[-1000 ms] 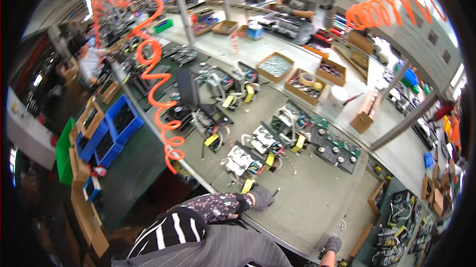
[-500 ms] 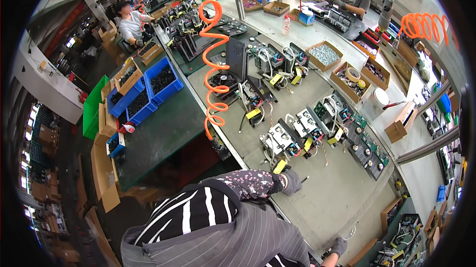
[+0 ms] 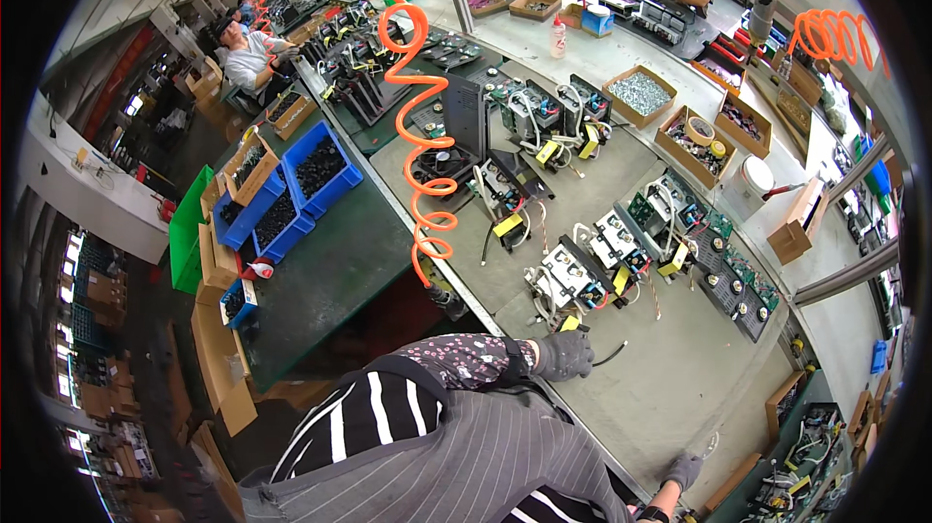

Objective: Assembling electronic components, wiring harnesses, and fans into a metal chassis using an electric screwdriver.

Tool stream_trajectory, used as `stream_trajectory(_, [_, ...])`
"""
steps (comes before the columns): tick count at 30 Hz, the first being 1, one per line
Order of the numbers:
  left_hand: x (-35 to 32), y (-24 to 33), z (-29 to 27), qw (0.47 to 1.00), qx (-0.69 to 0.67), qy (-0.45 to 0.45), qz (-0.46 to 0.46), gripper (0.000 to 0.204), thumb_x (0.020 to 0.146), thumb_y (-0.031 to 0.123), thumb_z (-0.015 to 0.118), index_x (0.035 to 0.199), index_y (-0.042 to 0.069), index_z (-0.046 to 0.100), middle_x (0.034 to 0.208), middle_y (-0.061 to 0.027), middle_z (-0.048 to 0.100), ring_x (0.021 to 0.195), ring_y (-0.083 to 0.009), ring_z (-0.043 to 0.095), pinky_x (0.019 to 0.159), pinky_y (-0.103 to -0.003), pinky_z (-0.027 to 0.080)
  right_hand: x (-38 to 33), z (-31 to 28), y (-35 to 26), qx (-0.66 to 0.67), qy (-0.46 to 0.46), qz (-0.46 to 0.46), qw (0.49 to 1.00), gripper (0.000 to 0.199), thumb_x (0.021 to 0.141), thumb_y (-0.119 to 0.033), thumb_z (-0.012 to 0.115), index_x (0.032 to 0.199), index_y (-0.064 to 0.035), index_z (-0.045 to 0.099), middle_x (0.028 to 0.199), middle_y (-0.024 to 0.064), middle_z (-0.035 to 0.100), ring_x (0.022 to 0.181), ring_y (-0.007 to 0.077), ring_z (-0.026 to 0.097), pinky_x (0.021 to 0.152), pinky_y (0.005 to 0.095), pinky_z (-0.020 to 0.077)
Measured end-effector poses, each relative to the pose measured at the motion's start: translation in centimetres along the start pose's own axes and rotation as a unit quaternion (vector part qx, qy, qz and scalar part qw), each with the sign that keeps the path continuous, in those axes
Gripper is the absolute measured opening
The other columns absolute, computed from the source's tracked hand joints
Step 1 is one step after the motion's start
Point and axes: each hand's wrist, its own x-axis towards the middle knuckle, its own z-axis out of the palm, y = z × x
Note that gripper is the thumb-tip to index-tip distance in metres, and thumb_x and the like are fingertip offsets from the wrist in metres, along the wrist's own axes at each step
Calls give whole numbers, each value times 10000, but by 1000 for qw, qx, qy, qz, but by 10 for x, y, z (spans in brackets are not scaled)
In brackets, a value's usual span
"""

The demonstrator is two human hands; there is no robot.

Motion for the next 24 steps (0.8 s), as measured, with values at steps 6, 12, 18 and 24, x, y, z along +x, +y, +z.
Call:
stream_trajectory(6, [4,2,2,999,35,-14,-10,138,806,239,589,873,212,707,906,-27,660,939,-237,629,790,-399,481,-23,-1,-32,-62,103,-96,988,336,807,-125,568,1081,66,595,985,271,654,890,419,627,794,441,482])
stream_trajectory(12, [7,0,10,999,47,-20,-18,138,790,246,595,853,220,716,899,-31,671,921,-242,642,789,-408,480,16,13,-9,-130,67,-52,988,343,829,-103,555,1133,50,596,1016,259,659,928,407,635,818,435,484])
stream_trajectory(18, [9,-2,23,998,60,17,-11,78,733,250,635,776,217,691,850,-25,655,872,-248,638,746,-416,484,37,33,19,-141,123,-153,970,216,886,-105,487,980,34,624,887,197,694,794,357,663,657,423,504])
stream_trajectory(24, [8,-2,24,998,64,7,-16,69,732,269,657,777,216,659,835,-9,625,878,-238,616,751,-404,469,36,35,5,-28,94,-76,992,294,816,-140,572,1033,48,636,982,233,674,897,385,637,783,428,492])
